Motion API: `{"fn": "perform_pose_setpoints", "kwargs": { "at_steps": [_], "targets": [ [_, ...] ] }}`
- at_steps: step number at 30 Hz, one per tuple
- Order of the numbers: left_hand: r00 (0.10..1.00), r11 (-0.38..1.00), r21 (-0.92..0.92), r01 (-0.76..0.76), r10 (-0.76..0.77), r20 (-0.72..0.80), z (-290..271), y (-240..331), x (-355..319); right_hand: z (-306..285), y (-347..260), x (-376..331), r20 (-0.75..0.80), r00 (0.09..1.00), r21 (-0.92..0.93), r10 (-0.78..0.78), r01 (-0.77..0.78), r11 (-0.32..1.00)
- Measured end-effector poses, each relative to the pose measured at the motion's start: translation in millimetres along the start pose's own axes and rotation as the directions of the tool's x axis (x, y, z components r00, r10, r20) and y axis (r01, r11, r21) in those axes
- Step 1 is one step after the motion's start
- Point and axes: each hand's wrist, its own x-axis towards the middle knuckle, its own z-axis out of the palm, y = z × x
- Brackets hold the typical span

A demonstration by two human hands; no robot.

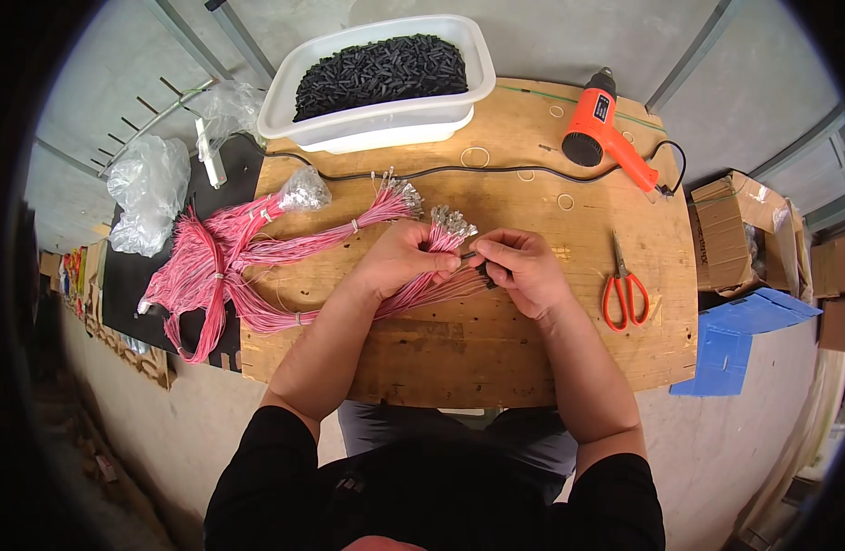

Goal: Slide heat shrink tubing onto the ends of individual wires within a bundle.

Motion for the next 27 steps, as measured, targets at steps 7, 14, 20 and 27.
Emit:
{"fn": "perform_pose_setpoints", "kwargs": {
  "at_steps": [7,14,20,27],
  "targets": [
    [0.997,0.98,0.197,-0.033,0.045,-0.057,3,-2,2,-6,-7,-1,-0.115,0.987,-0.061,-0.114,0.107,0.992],
    [0.995,0.961,0.277,-0.021,0.047,-0.09,2,-3,2,6,-1,-5,-0.087,0.985,-0.161,-0.147,0.131,0.978],
    [0.998,0.964,0.262,-0.042,0.052,-0.034,5,2,0,8,2,-3,-0.079,0.985,-0.219,-0.151,0.13,0.967],
    [0.995,0.993,0.108,-0.046,0.056,-0.083,7,-1,0,3,4,-2,-0.066,0.986,-0.281,-0.151,0.126,0.951]
  ]
}}
